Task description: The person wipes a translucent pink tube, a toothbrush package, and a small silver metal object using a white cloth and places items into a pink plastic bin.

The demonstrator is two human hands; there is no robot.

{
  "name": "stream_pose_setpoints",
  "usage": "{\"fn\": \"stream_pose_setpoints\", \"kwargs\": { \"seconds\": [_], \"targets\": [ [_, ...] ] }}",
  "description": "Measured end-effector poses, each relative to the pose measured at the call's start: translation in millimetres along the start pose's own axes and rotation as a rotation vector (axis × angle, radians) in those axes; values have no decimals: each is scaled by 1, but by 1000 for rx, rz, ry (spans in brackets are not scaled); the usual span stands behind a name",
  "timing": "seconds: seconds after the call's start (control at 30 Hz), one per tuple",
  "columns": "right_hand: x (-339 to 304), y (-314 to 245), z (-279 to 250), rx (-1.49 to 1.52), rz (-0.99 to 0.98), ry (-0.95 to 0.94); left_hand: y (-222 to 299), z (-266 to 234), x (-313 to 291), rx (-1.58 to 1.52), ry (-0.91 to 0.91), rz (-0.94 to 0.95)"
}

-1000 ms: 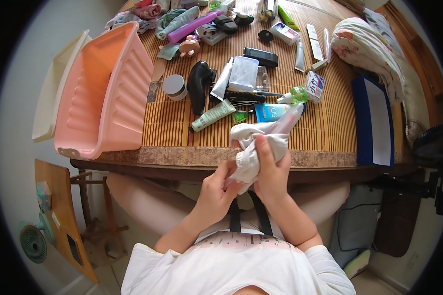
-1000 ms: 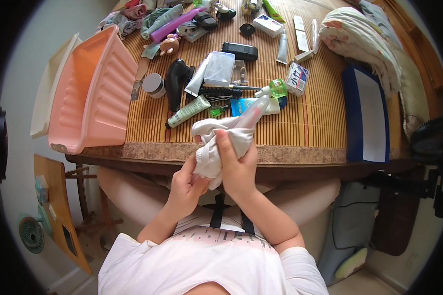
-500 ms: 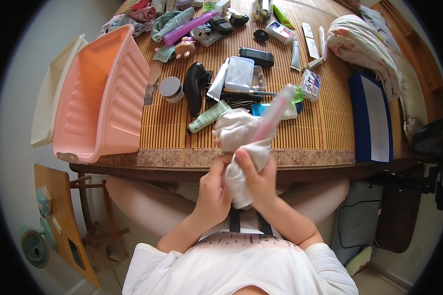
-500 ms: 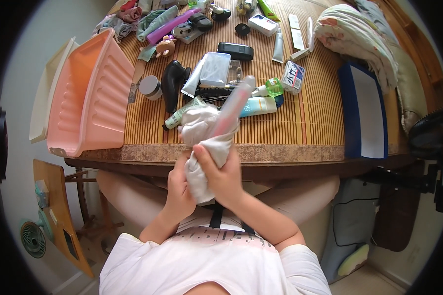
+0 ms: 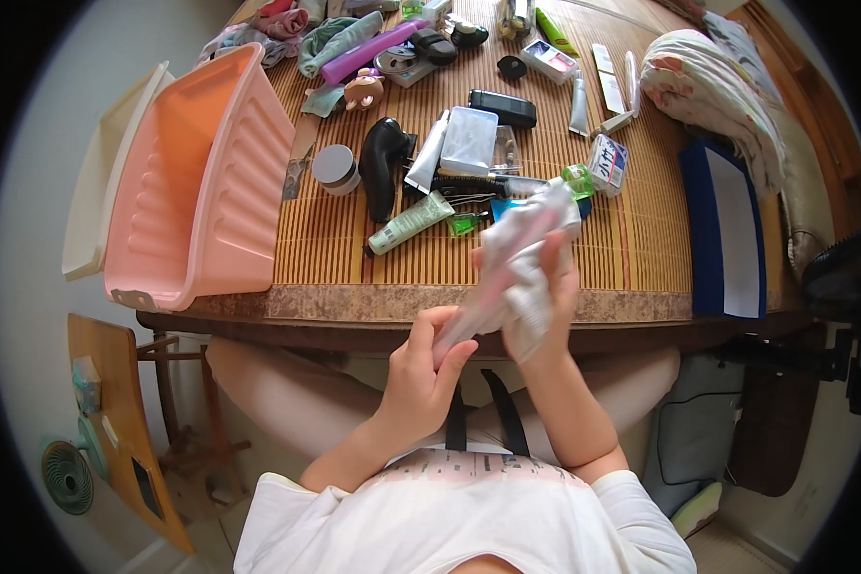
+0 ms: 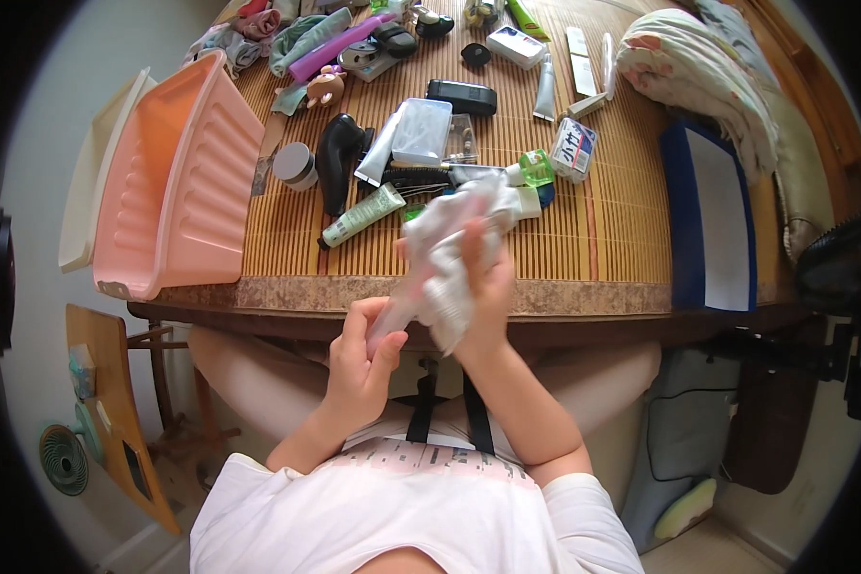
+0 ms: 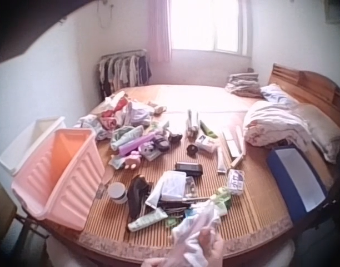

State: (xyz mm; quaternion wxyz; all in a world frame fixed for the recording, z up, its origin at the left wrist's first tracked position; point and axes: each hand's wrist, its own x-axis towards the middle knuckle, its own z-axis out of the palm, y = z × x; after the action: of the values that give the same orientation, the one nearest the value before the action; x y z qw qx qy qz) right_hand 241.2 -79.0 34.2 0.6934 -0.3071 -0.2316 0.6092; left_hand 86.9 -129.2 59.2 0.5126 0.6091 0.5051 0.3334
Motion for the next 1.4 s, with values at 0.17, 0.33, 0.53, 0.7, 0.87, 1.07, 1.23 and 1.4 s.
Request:
{"fn": "stream_pose_setpoints", "kwargs": {
  "seconds": [0.17,0.33,0.53,0.7,0.87,1.07,1.23,1.4],
  "targets": [
    [-33,21,21,-328,50,-88,-10,1,8,-39,87,187],
    [1,1,25,-19,41,85,-10,1,1,-68,-88,126],
    [-26,17,29,-359,87,-33,-15,-4,7,98,-22,269],
    [-22,10,26,-267,73,-24,-24,-1,4,300,152,402],
    [-9,0,16,-82,283,-114,-17,-42,29,-65,384,346],
    [-27,-1,35,-137,752,-342,-2,-54,74,-671,-167,41],
    [-33,-8,29,-157,715,-357,-13,-47,81,-808,38,138],
    [-36,-5,22,-346,634,-162,-6,-34,80,-984,63,121]
  ]
}}
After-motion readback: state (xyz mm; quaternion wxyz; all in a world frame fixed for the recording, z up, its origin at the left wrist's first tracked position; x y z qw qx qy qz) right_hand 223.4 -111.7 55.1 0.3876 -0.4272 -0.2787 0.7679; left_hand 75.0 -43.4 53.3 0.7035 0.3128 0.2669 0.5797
